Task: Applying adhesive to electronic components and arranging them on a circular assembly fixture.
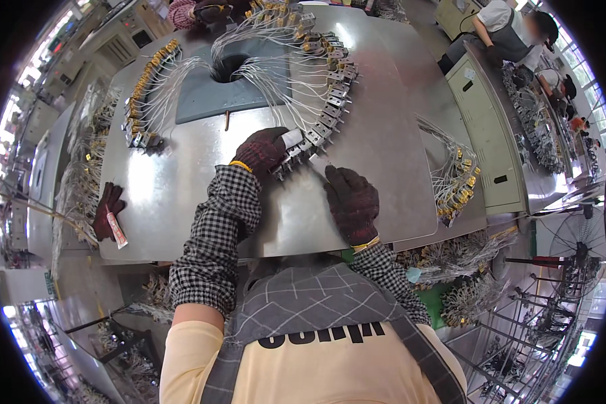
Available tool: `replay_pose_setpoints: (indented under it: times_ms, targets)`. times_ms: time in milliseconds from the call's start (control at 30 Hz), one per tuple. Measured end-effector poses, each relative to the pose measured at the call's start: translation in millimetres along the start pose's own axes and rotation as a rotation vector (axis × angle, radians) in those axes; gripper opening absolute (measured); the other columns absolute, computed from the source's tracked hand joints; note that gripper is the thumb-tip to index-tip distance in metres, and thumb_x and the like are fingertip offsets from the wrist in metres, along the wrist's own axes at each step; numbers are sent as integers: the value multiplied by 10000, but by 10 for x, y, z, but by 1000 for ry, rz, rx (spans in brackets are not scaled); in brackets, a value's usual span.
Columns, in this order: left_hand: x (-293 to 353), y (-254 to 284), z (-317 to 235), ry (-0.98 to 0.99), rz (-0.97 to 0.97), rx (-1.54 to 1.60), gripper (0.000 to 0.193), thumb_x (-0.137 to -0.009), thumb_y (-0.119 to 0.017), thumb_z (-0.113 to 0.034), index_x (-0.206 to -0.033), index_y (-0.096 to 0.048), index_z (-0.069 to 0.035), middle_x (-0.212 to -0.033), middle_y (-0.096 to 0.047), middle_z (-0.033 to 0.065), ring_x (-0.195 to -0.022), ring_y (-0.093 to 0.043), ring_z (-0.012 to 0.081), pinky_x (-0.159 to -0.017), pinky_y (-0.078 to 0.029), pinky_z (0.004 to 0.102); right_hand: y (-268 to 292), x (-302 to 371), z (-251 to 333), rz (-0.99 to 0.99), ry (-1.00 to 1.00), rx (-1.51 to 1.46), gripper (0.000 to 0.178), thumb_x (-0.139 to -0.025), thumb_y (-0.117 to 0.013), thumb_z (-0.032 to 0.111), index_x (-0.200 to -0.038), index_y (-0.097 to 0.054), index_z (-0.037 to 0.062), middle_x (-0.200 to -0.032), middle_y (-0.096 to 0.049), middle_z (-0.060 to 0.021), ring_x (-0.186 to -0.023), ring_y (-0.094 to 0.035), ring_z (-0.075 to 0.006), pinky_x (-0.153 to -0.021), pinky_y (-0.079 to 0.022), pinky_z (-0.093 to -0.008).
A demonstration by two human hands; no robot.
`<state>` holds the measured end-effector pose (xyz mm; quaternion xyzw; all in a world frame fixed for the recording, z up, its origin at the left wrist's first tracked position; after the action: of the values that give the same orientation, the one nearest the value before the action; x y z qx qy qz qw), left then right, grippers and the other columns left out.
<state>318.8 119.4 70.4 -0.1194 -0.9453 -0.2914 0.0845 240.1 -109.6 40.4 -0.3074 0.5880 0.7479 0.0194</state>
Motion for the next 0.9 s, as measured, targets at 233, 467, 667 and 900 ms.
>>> replay_pose_setpoints:
  times_ms: [233,467,667,900]
  targets:
    - [-67,-27,47,-5,-3,-58,599,-926,-519,-542,-1192,-658,-23,-951,-695,170,-851,-652,246,-789,-506,359,-55,25,6,-51,-147,-433,270,-846,-707,151,-1114,-704,118,-1030,-700,-127,-894,-684,-305,-744,-547,-428]
    - [-128,-65,228,-213,-59,-219,572,-925,-529,-522,-1173,-664,-26,-1040,-686,200,-935,-663,280,-827,-517,375,46,73,110,-8,-144,-508,240,-905,-601,174,-1138,-641,139,-1127,-669,-52,-905,-665,-254,-732,-557,-378]
    - [-68,-59,94,-16,-52,-45,593,-906,-554,-533,-1200,-657,-29,-1034,-693,181,-931,-661,278,-850,-512,364,-262,198,25,256,-240,-546,390,-807,-677,187,-1190,-613,158,-1132,-661,-74,-913,-659,-305,-756,-551,-413]
    - [-83,-90,154,46,-35,-8,649,-914,-500,-596,-1225,-654,-47,-1068,-699,173,-982,-653,282,-901,-486,384,-63,125,185,95,-245,-443,356,-852,-696,275,-1187,-621,177,-1028,-676,-61,-803,-675,-293,-680,-555,-405]
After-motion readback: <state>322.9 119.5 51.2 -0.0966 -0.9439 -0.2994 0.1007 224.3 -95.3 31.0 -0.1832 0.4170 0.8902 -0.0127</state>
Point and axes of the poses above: each hand's wrist, its own x-axis away from the middle knuckle, its own y-axis out of the back of the hand, z = x × y, the point moved 1 cm from there along -x, towards the middle knuckle
